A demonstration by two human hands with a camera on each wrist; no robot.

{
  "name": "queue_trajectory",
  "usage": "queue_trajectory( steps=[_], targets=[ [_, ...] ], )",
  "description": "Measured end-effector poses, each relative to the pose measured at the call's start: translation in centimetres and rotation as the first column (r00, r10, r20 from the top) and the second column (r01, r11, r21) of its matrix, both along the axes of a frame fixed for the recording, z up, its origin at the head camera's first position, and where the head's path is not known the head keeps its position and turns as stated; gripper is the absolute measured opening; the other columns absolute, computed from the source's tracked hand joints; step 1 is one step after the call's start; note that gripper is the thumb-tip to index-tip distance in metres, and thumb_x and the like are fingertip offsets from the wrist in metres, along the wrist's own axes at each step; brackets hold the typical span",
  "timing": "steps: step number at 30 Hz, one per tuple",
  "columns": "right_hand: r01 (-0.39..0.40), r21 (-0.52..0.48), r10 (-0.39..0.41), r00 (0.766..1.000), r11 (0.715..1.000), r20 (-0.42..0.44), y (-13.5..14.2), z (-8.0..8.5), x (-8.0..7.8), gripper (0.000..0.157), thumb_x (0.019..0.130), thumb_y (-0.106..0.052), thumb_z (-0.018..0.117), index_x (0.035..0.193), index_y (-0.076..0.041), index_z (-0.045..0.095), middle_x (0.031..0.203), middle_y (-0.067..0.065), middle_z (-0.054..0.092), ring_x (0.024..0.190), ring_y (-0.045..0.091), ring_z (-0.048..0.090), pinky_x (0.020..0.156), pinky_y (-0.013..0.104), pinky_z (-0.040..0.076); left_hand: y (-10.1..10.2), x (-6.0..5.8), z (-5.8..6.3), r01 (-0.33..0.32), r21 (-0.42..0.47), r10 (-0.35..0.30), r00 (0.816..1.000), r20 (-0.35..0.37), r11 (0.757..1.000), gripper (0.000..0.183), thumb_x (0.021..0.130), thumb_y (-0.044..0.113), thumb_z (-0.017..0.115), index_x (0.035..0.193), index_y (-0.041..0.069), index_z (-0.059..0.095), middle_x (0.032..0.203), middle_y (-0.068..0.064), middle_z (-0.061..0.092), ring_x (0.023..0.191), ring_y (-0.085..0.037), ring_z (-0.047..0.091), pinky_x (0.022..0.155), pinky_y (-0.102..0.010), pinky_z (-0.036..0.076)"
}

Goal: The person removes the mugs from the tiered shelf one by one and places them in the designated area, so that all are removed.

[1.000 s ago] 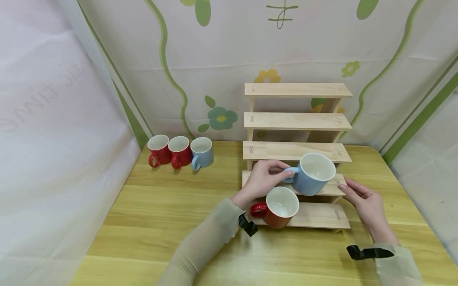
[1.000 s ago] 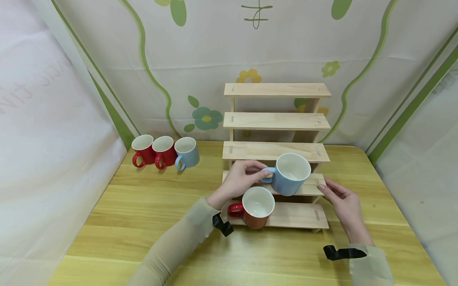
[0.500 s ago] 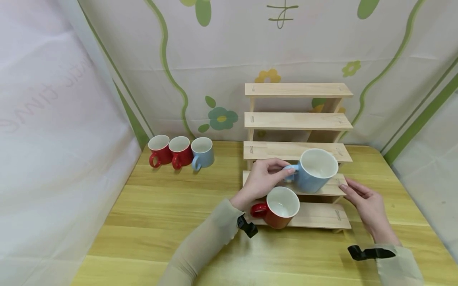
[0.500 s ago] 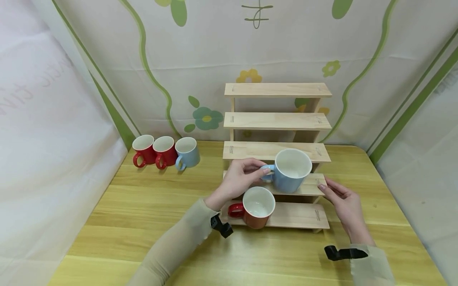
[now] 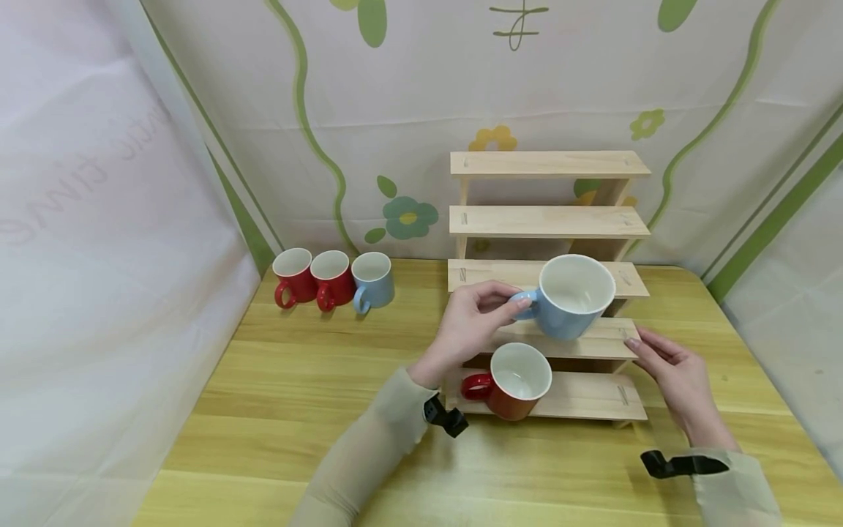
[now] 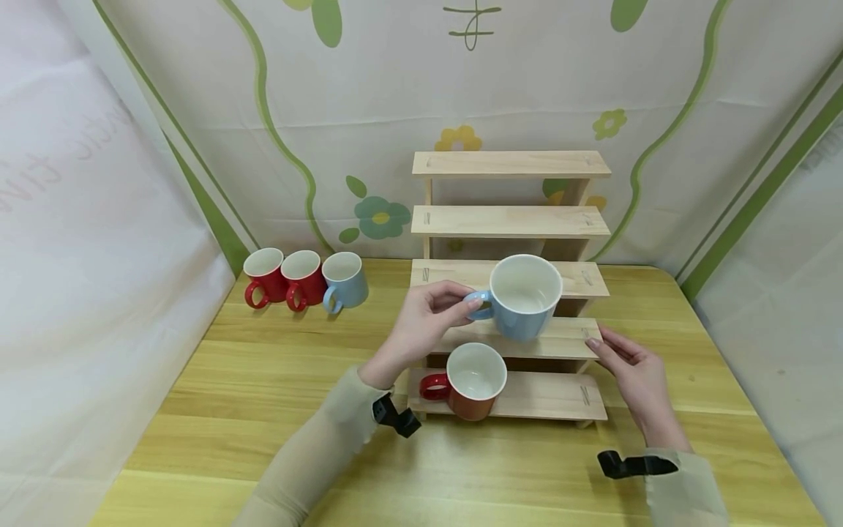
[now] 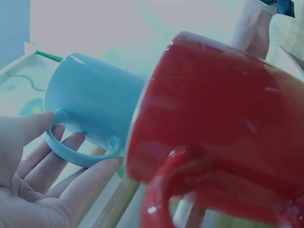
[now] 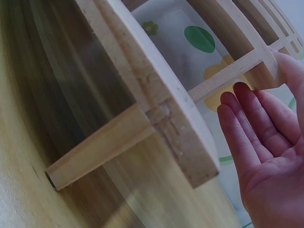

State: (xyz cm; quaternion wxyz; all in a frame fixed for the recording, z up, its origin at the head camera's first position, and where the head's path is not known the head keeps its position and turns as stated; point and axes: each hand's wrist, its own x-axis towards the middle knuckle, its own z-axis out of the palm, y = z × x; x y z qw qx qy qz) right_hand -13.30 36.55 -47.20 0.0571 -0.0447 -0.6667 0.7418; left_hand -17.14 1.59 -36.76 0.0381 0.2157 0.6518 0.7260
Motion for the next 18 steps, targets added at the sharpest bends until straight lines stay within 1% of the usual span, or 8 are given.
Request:
queue_trajectory(
  steps=[3,5,10,14,18],
  targets=[
    [0.001,0.004,-0.001,1.000,1.000,0.006,0.0,0.0,0.0,0.029,0.099,-0.002,0.067,0.125,-0.011,0.074,0.113,-0.012,0.071,0.094,0.000,0.069,0.080,0.018,0.056,-0.6,0.0,0.2,-0.009,0.011,0.009,1.000,0.004,1.000,0.018,0.095,0.008,0.074,0.107,-0.005,0.073,0.103,-0.012,0.075,0.095,-0.023,0.074,0.081,-0.040,0.062],
    [0.003,0.016,-0.004,1.000,1.000,0.017,0.0,0.1,0.0,0.030,0.099,-0.003,0.066,0.127,-0.012,0.073,0.114,-0.013,0.070,0.096,0.000,0.068,0.081,0.018,0.056,-1.0,0.0,0.3,-0.016,0.018,0.016,1.000,0.010,1.000,0.018,0.095,0.007,0.074,0.107,-0.007,0.072,0.103,-0.015,0.075,0.096,-0.027,0.074,0.082,-0.045,0.061],
    [0.013,0.043,-0.015,0.999,0.999,0.044,0.1,0.2,0.0,0.031,0.099,-0.005,0.068,0.129,-0.014,0.072,0.115,-0.014,0.069,0.096,-0.001,0.067,0.081,0.018,0.056,-2.4,0.0,0.4,-0.042,0.040,0.042,0.999,0.013,0.998,0.018,0.095,0.005,0.074,0.106,-0.008,0.071,0.103,-0.016,0.075,0.097,-0.033,0.073,0.083,-0.051,0.059],
    [0.009,0.044,-0.011,0.999,0.999,0.041,0.1,0.2,0.0,0.032,0.098,-0.007,0.069,0.129,-0.013,0.071,0.115,-0.014,0.069,0.097,-0.001,0.067,0.081,0.018,0.056,-3.8,0.1,0.5,-0.085,0.027,0.085,0.996,-0.022,0.996,0.018,0.095,0.007,0.074,0.107,-0.006,0.072,0.102,-0.014,0.075,0.095,-0.033,0.073,0.082,-0.051,0.060],
    [0.012,0.042,-0.013,0.999,0.999,0.035,0.1,0.2,0.0,0.031,0.098,-0.008,0.070,0.128,-0.013,0.072,0.114,-0.013,0.069,0.096,0.000,0.067,0.080,0.017,0.056,-5.4,0.3,0.6,-0.143,0.003,0.143,0.988,-0.057,0.990,0.018,0.095,0.010,0.074,0.107,-0.003,0.073,0.101,-0.012,0.075,0.092,-0.031,0.073,0.080,-0.048,0.061]
  ],
)
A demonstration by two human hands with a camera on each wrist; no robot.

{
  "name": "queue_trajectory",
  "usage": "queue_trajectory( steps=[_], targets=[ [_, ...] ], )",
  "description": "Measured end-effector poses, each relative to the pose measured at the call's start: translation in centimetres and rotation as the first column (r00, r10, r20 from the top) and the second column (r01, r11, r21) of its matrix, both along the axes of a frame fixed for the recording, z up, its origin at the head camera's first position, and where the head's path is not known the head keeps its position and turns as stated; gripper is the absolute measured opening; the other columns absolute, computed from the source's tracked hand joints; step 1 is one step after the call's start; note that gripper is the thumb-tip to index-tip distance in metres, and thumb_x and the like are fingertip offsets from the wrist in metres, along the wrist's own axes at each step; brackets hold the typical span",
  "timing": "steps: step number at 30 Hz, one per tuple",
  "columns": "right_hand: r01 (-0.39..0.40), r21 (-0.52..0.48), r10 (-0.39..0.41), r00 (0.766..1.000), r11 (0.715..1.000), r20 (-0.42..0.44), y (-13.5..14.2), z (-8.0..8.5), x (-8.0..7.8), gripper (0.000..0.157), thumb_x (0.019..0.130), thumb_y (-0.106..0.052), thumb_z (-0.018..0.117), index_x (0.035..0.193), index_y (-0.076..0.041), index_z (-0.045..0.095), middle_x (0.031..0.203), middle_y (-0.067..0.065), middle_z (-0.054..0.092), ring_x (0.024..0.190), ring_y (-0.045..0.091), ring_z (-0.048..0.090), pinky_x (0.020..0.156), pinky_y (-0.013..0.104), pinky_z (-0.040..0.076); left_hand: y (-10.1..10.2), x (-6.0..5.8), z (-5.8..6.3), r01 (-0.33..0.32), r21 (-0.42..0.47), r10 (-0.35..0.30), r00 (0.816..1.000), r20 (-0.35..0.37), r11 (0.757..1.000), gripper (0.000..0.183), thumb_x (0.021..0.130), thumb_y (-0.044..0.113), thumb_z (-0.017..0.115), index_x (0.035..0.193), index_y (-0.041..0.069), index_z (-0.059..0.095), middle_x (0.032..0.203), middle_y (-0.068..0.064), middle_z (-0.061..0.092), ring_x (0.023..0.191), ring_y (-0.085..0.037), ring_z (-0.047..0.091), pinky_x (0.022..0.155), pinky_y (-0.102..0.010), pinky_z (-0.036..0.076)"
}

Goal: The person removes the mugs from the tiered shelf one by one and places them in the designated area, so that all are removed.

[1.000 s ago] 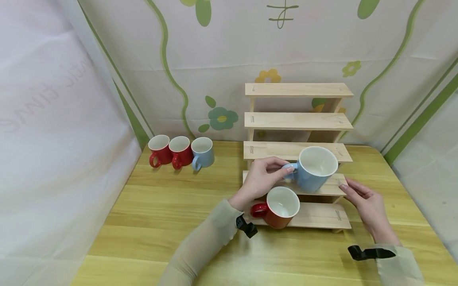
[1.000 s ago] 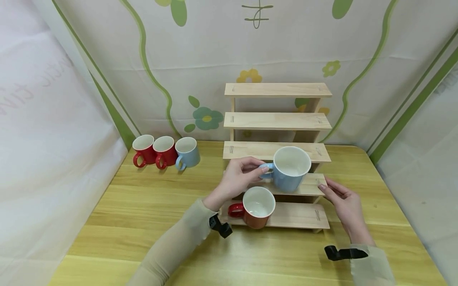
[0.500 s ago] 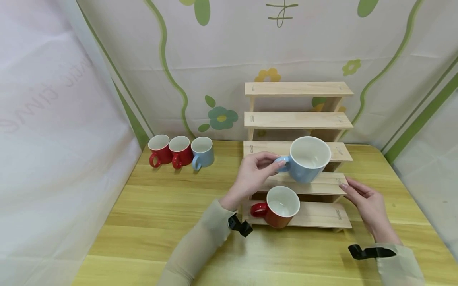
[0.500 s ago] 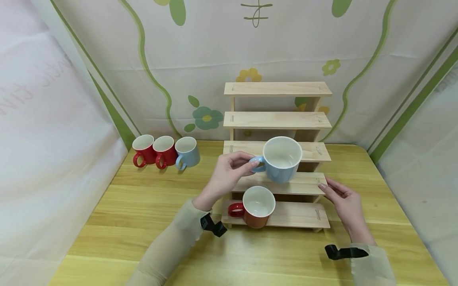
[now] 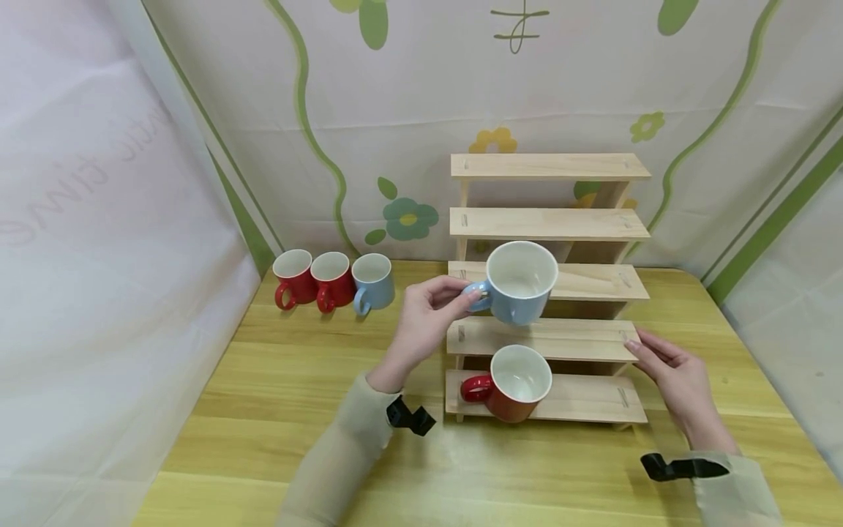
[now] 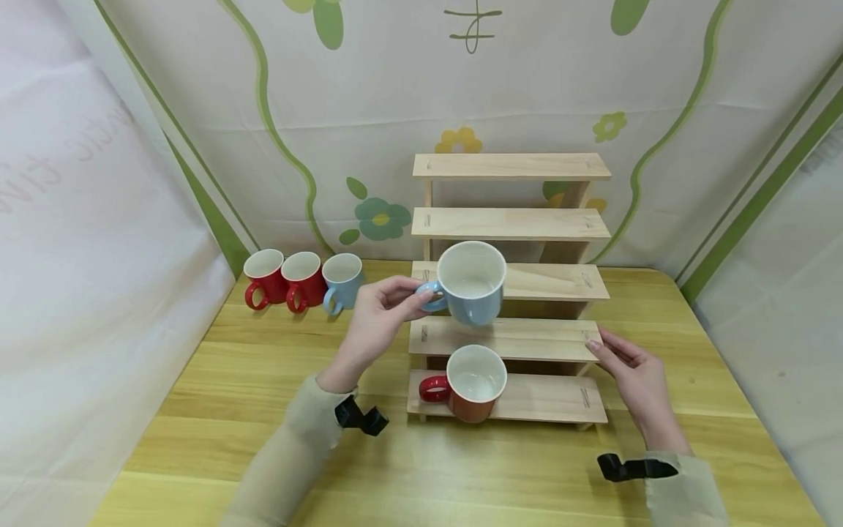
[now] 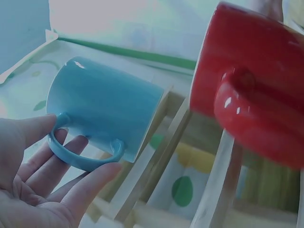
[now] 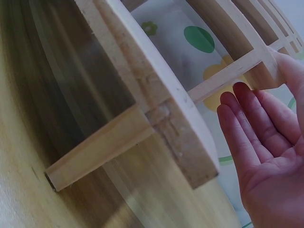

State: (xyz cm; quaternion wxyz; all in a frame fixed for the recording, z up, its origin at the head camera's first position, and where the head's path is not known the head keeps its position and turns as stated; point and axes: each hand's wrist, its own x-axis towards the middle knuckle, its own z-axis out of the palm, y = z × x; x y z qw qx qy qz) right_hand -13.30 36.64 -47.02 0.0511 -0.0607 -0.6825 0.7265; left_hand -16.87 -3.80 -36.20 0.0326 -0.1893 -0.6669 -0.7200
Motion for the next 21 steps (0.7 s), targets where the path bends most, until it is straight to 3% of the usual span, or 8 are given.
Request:
queue_trajectory(
  steps=[6,12,21],
  targets=[
    [-0.005,-0.012,0.005,1.000,1.000,-0.010,0.0,-0.2,0.1,0.031,0.099,-0.003,0.066,0.128,-0.012,0.072,0.114,-0.013,0.069,0.093,-0.001,0.068,0.080,0.017,0.056,-2.2,0.4,0.2,-0.077,-0.005,0.076,0.996,-0.036,0.997,0.017,0.095,0.008,0.075,0.107,-0.003,0.073,0.101,-0.012,0.075,0.092,-0.030,0.073,0.080,-0.046,0.061],
    [-0.005,-0.019,0.004,1.000,1.000,-0.009,0.0,-0.1,0.1,0.030,0.099,-0.002,0.065,0.128,-0.012,0.072,0.114,-0.013,0.070,0.093,-0.001,0.068,0.081,0.017,0.056,-4.3,0.8,0.5,-0.138,0.007,0.138,0.990,-0.034,0.990,0.016,0.095,0.005,0.074,0.108,-0.005,0.073,0.103,-0.016,0.075,0.094,-0.033,0.073,0.079,-0.040,0.062],
    [0.003,-0.017,-0.003,1.000,1.000,0.002,0.0,0.1,0.1,0.030,0.097,-0.002,0.070,0.124,-0.014,0.074,0.108,-0.012,0.073,0.093,-0.002,0.068,0.081,0.016,0.055,-7.3,1.2,0.4,-0.232,0.047,0.233,0.972,-0.017,0.971,0.017,0.094,0.000,0.072,0.108,-0.010,0.071,0.105,-0.024,0.073,0.092,-0.034,0.073,0.078,-0.041,0.062]
  ],
)
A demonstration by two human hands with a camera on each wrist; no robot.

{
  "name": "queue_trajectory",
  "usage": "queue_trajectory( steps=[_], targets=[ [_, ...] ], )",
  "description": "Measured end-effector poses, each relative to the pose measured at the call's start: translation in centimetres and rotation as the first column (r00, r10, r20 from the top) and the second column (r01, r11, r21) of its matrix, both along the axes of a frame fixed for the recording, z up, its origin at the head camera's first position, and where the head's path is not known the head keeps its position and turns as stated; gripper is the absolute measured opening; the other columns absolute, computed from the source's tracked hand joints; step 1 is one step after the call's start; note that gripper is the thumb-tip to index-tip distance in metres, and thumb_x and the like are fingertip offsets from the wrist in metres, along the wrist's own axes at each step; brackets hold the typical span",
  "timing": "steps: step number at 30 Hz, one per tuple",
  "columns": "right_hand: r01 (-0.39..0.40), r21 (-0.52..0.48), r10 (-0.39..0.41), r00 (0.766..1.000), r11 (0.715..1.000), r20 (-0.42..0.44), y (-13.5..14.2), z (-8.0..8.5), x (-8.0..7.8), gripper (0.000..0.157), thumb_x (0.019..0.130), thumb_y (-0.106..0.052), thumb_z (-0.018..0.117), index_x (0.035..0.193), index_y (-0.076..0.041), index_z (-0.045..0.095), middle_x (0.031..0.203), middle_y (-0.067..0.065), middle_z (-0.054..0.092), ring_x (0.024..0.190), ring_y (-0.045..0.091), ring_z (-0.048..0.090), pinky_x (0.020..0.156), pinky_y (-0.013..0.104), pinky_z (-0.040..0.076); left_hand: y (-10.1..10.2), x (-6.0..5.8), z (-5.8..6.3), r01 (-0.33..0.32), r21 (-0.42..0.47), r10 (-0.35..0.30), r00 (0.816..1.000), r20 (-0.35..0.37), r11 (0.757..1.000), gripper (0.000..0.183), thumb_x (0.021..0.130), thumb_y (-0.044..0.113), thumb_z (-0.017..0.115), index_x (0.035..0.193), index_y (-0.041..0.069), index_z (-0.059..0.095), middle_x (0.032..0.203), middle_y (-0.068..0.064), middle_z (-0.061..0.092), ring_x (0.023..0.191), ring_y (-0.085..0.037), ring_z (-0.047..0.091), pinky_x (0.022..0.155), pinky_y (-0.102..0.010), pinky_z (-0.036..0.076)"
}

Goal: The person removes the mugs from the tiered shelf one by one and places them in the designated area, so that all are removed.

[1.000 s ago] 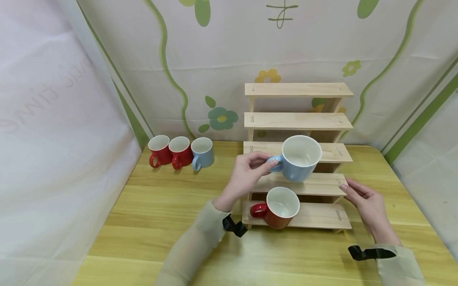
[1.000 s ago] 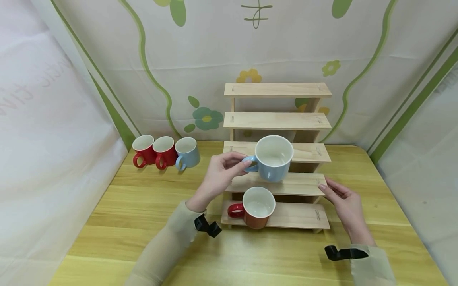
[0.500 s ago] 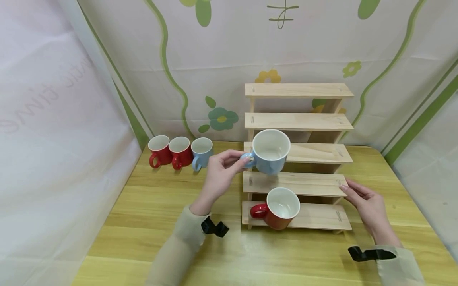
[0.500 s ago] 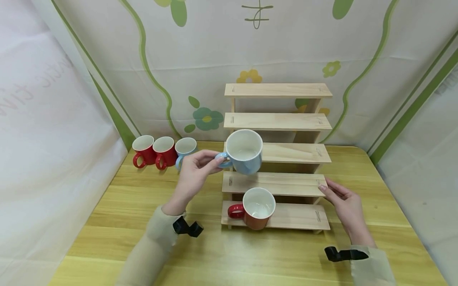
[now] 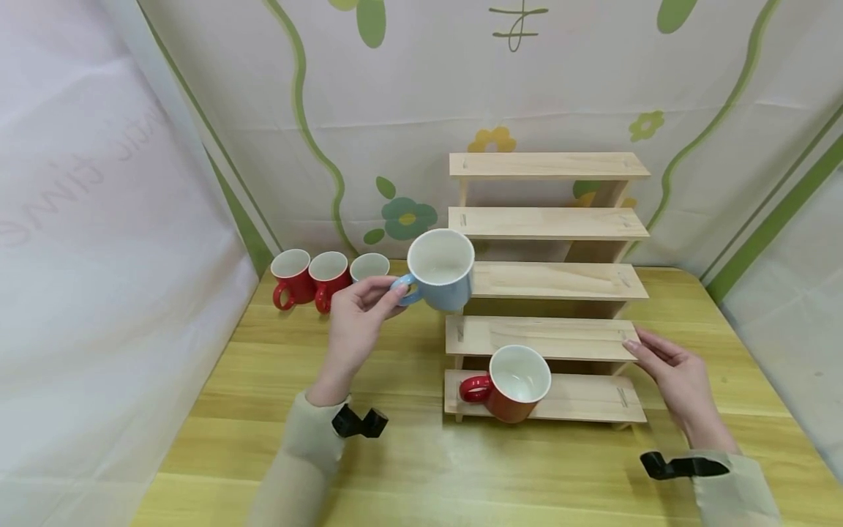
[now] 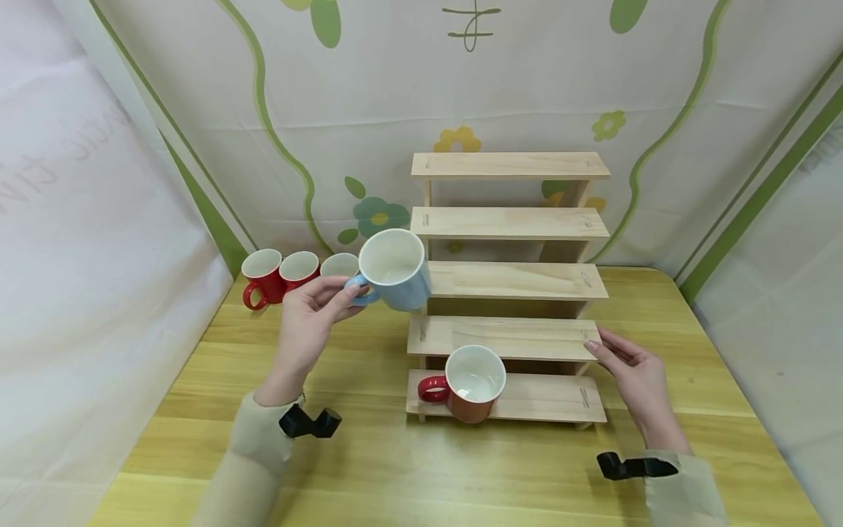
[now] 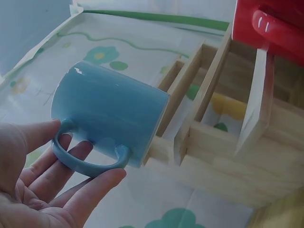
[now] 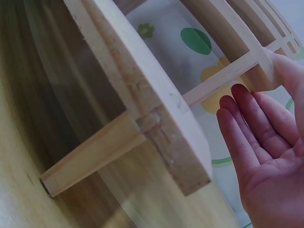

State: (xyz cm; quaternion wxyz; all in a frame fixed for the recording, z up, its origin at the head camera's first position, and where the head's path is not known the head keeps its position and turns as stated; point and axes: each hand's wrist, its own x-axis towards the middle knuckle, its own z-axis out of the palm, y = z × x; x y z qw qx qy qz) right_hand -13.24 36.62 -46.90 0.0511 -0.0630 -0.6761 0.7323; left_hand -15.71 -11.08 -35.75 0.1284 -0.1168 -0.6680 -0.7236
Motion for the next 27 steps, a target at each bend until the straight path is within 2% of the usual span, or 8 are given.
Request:
queue_trajectory(
  steps=[4,9,18,27],
  targets=[
    [0.002,0.034,-0.002,1.000,0.999,0.000,0.0,0.2,0.0,0.032,0.094,-0.004,0.074,0.124,-0.014,0.075,0.105,-0.012,0.074,0.093,-0.003,0.067,0.080,0.013,0.055,-1.3,0.2,-0.1,-0.031,0.018,0.031,0.999,0.011,0.999,0.019,0.094,-0.001,0.072,0.109,-0.012,0.069,0.107,-0.030,0.070,0.092,-0.034,0.074,0.077,-0.041,0.061],
    [-0.010,0.078,0.010,1.000,0.997,-0.003,0.2,0.3,-0.1,0.040,0.093,-0.007,0.076,0.132,-0.010,0.069,0.110,-0.015,0.073,0.099,-0.004,0.065,0.080,0.011,0.053,-2.9,0.6,-0.4,-0.076,0.014,0.076,0.997,0.016,0.997,0.021,0.093,0.000,0.073,0.111,-0.011,0.069,0.107,-0.029,0.071,0.093,-0.037,0.073,0.077,-0.042,0.061],
    [-0.033,0.128,0.032,0.999,0.991,0.010,0.5,0.5,-0.2,0.048,0.094,-0.010,0.076,0.140,-0.007,0.062,0.115,-0.017,0.071,0.104,-0.006,0.063,0.082,0.009,0.051,-5.7,1.7,-0.8,-0.189,-0.013,0.190,0.981,0.043,0.982,0.022,0.094,0.005,0.074,0.110,-0.008,0.071,0.109,-0.031,0.069,0.090,-0.034,0.074,0.077,-0.039,0.061],
    [-0.043,0.137,0.041,0.999,0.990,0.014,0.6,0.6,-0.2,0.051,0.094,-0.010,0.076,0.142,-0.005,0.059,0.119,-0.017,0.070,0.105,-0.005,0.062,0.084,0.008,0.050,-7.8,2.2,-1.7,-0.251,-0.010,0.251,0.966,0.066,0.968,0.023,0.094,0.007,0.075,0.110,-0.009,0.071,0.107,-0.022,0.073,0.092,-0.029,0.074,0.078,-0.039,0.060]
  ],
)
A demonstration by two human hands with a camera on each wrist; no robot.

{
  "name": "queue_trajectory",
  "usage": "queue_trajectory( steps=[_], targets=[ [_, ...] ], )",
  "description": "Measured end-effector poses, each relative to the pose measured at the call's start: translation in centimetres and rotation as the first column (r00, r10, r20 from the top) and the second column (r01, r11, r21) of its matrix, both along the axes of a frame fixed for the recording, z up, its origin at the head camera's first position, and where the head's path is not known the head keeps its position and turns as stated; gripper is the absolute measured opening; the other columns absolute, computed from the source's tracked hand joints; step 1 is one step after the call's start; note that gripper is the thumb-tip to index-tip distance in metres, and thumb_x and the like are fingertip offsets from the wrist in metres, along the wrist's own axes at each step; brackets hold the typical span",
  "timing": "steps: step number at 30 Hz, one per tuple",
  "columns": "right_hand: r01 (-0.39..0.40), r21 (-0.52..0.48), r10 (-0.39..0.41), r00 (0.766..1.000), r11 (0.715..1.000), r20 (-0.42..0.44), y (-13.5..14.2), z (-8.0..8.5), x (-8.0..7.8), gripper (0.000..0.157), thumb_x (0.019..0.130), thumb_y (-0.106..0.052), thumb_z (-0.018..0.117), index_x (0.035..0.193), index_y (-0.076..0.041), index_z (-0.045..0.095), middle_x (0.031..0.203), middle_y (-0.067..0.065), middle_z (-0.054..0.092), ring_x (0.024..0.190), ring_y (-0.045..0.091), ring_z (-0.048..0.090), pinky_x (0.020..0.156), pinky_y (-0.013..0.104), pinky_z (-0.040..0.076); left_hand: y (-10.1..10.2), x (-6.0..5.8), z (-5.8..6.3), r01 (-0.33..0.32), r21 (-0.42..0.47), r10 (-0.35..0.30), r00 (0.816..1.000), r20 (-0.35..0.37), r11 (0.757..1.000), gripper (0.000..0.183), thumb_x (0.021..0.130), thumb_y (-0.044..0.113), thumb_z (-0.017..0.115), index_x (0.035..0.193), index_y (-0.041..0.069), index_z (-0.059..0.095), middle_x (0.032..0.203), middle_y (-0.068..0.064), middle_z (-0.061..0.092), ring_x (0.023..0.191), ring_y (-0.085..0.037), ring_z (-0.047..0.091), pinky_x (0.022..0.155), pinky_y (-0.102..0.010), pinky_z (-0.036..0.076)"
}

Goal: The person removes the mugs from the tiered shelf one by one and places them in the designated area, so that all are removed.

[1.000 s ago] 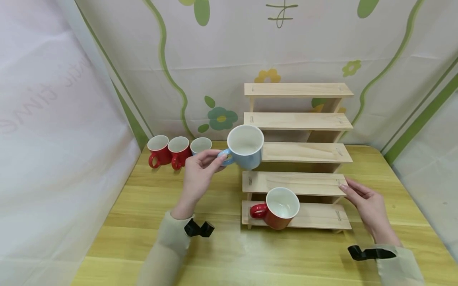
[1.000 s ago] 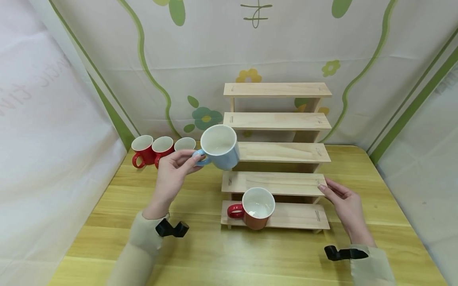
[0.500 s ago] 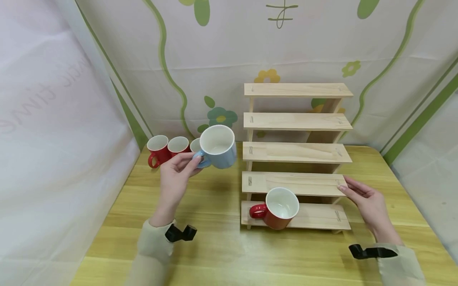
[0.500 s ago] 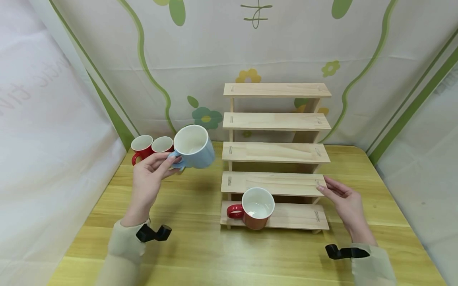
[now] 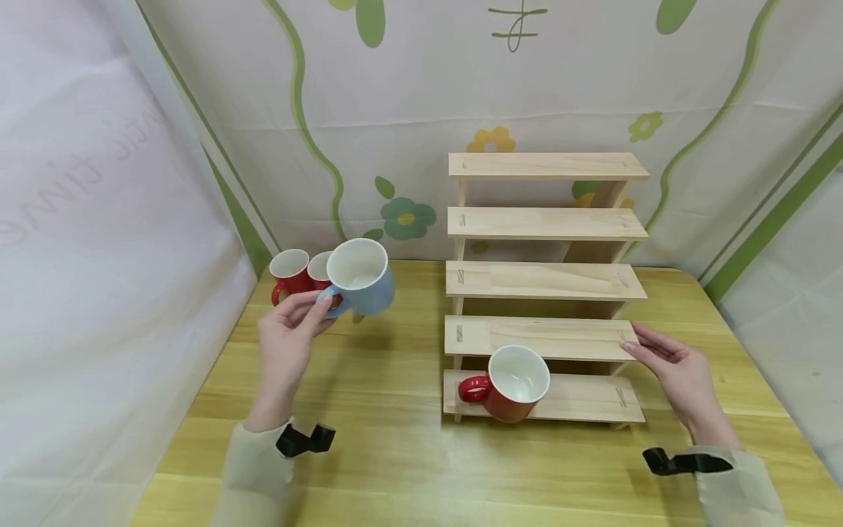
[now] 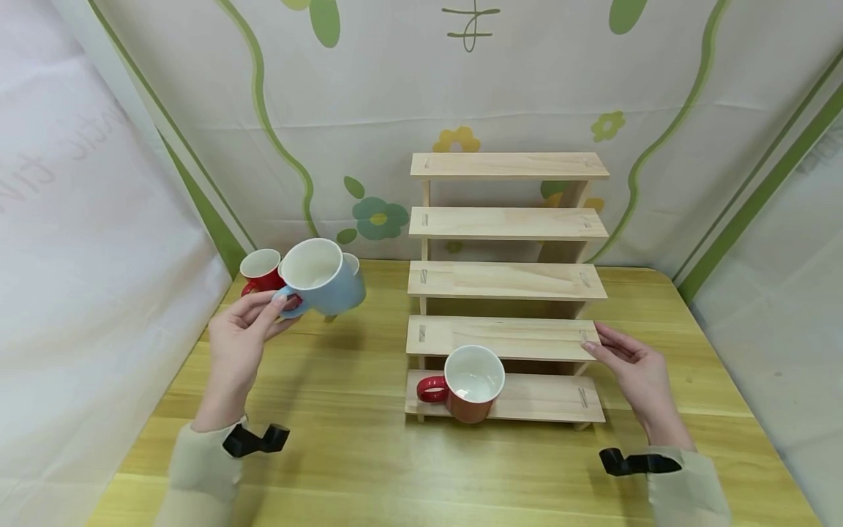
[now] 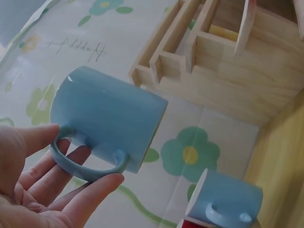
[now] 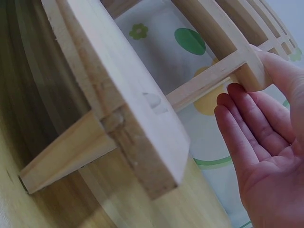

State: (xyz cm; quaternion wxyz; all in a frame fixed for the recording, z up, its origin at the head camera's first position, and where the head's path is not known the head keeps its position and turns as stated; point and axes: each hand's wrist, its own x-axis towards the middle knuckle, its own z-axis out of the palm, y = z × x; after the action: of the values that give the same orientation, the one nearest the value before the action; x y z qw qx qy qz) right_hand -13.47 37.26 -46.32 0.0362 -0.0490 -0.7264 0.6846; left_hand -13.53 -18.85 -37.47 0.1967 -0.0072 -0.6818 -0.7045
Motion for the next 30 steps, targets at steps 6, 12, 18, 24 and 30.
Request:
queue_trajectory(
  steps=[6,12,18,24,30],
  targets=[
    [0.003,0.005,-0.003,1.000,1.000,0.004,0.0,0.0,0.0,0.052,0.094,-0.010,0.076,0.142,-0.005,0.059,0.119,-0.017,0.070,0.105,-0.006,0.062,0.083,0.008,0.050,-1.3,0.4,-0.5,-0.071,0.008,0.071,0.996,0.048,0.997,0.024,0.094,0.008,0.075,0.109,-0.009,0.071,0.102,-0.016,0.075,0.087,-0.025,0.075,0.077,-0.036,0.060],
    [0.009,0.037,-0.010,1.000,0.999,0.010,-0.1,0.1,0.0,0.053,0.094,-0.013,0.077,0.143,-0.006,0.059,0.118,-0.019,0.069,0.106,-0.008,0.061,0.082,0.007,0.050,-2.5,0.8,-0.8,-0.139,0.047,0.136,0.988,0.067,0.989,0.027,0.093,0.010,0.076,0.109,-0.011,0.071,0.101,-0.017,0.075,0.085,-0.022,0.075,0.076,-0.033,0.060],
    [0.007,0.045,-0.008,1.000,0.999,0.008,0.0,0.0,-0.1,0.053,0.094,-0.013,0.077,0.143,-0.005,0.058,0.121,-0.019,0.068,0.107,-0.007,0.060,0.083,0.007,0.049,-4.0,1.1,-1.6,-0.229,0.104,0.222,0.972,0.080,0.968,0.028,0.091,0.011,0.078,0.108,-0.011,0.070,0.096,-0.009,0.077,0.088,-0.021,0.075,0.076,-0.032,0.060],
    [0.007,0.030,-0.007,1.000,1.000,-0.001,0.0,-0.1,-0.1,0.052,0.094,-0.012,0.076,0.142,-0.005,0.059,0.122,-0.019,0.068,0.108,-0.007,0.060,0.083,0.008,0.050,-5.7,1.8,-2.6,-0.310,0.134,0.289,0.944,0.159,0.941,0.030,0.090,0.015,0.080,0.109,-0.007,0.072,0.102,-0.013,0.075,0.094,-0.021,0.074,0.079,-0.030,0.060],
    [0.013,0.026,-0.013,1.000,1.000,-0.004,-0.1,-0.1,-0.1,0.051,0.094,-0.012,0.077,0.142,-0.005,0.060,0.122,-0.018,0.068,0.109,-0.006,0.060,0.084,0.008,0.050,-7.1,2.4,-4.0,-0.375,0.150,0.342,0.917,0.204,0.915,0.031,0.090,0.015,0.080,0.111,-0.006,0.072,0.103,-0.013,0.075,0.093,-0.017,0.073,0.079,-0.029,0.059]
  ],
)
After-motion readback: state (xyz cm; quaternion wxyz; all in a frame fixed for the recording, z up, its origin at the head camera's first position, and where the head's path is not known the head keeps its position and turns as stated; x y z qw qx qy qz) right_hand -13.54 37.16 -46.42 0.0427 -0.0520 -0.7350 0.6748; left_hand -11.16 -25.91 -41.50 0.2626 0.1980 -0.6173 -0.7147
